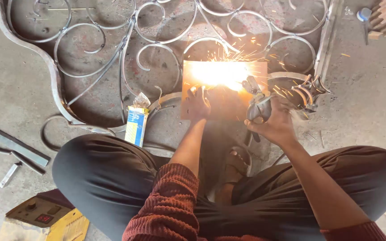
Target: The person is sitting on the floor, holding a small metal decoration piece against a metal plate and applying spot welds using a welding electrode holder. They use one hand to position the piece and the other to touch the electrode to the metal, creating sparks, and then they use their hands to check the alignment of the pieces.
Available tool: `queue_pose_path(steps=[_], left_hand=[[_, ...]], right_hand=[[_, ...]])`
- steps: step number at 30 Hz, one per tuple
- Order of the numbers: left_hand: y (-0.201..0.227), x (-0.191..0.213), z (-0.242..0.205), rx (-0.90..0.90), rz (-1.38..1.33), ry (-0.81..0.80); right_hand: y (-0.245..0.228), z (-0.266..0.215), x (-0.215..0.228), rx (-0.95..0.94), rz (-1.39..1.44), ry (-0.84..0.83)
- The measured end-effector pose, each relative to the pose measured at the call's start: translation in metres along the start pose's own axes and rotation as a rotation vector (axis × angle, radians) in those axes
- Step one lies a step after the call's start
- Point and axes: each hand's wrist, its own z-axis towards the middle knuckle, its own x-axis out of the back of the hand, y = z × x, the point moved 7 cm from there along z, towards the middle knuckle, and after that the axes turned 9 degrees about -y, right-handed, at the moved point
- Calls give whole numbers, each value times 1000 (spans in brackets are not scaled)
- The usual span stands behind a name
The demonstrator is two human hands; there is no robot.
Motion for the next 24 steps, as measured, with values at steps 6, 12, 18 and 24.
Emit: queue_pose_path(steps=[6,12,18,24], left_hand=[[-2,-4,3,32,82,-11],[5,3,-3,-53,-142,5],[6,13,-4,-81,-252,33],[9,14,-5,-4,-213,-28]], right_hand=[[3,0,-2,35,13,18],[11,-1,1,99,-18,164],[16,-1,8,109,26,187],[11,-6,10,101,57,159]])
